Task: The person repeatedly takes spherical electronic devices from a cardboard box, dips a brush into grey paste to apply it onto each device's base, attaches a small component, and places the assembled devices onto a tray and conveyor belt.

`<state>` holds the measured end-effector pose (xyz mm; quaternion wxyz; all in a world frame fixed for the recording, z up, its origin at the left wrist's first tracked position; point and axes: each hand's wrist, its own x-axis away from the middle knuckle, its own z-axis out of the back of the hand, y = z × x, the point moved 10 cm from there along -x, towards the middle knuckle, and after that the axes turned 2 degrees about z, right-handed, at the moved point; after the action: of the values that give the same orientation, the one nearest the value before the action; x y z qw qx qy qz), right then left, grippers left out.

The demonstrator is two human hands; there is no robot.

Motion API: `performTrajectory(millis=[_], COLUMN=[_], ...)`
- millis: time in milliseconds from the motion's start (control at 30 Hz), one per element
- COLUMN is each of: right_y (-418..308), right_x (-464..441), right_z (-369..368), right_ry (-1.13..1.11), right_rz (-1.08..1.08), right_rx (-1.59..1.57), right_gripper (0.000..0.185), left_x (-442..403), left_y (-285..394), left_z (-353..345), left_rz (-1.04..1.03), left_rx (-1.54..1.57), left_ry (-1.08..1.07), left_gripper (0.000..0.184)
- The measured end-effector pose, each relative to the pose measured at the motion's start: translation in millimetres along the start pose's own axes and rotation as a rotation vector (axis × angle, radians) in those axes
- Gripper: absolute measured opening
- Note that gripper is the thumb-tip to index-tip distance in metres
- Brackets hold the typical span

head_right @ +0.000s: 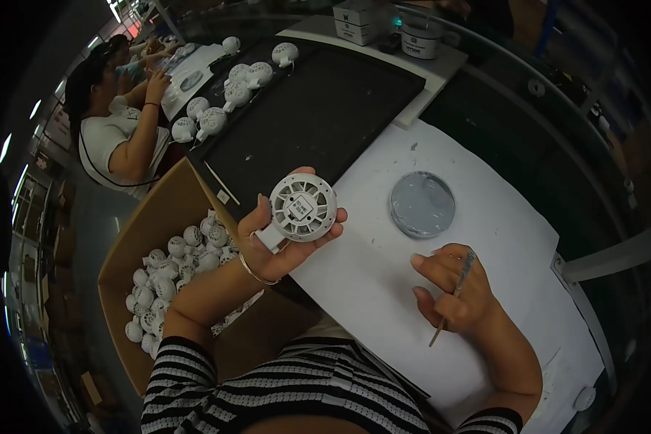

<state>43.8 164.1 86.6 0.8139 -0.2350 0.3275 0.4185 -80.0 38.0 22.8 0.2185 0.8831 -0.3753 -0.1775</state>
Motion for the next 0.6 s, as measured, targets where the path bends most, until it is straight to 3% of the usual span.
performTrajectory(millis=[100, 167, 200, 267, 333, 400, 467, 533, 600], right_y=[5, 9, 14, 18, 26, 29, 31, 34, 35], right_x=[6, 11, 14, 17, 19, 21, 24, 29, 33], right_z=[1, 3, 2, -3, -6, -11, -16, -21, -20], right_ry=[0.006, 0.028, 0.006, -0.01, -0.012, -0.011, -0.025, -0.065, -0.056], right_rz=[-0.019, -0.001, -0.033, -0.054, -0.112, -0.126, -0.135, -0.154, -0.143], right_rx=[0.011, 0.001, 0.01, 0.014, -0.012, -0.029, -0.055, -0.027, -0.038], right_gripper=[0.04, 0.039, 0.038, 0.038, 0.038, 0.038, 0.038, 0.037, 0.036], left_x=[-5, -10, -12, 4, 2, -14, -39, -55, -56], left_y=[23, 78, 115, 205, 270, 320, 354, 363, 355], left_z=[5, 8, 23, 39, 53, 85, 139, 191, 197], left_rz=[-0.083, -0.274, -0.357, -0.673, -0.908, -0.785, -0.411, -0.129, -0.174], left_rx=[-0.046, -0.38, -0.634, -1.641, -2.056, -2.092, -2.184, -1.948, -2.09], left_ry=[0.0, 0.059, 0.237, 0.714, 0.945, 1.023, 1.065, 0.941, 0.736], left_gripper=[0.061, 0.055, 0.055, 0.054, 0.053, 0.054, 0.052, 0.05, 0.048])
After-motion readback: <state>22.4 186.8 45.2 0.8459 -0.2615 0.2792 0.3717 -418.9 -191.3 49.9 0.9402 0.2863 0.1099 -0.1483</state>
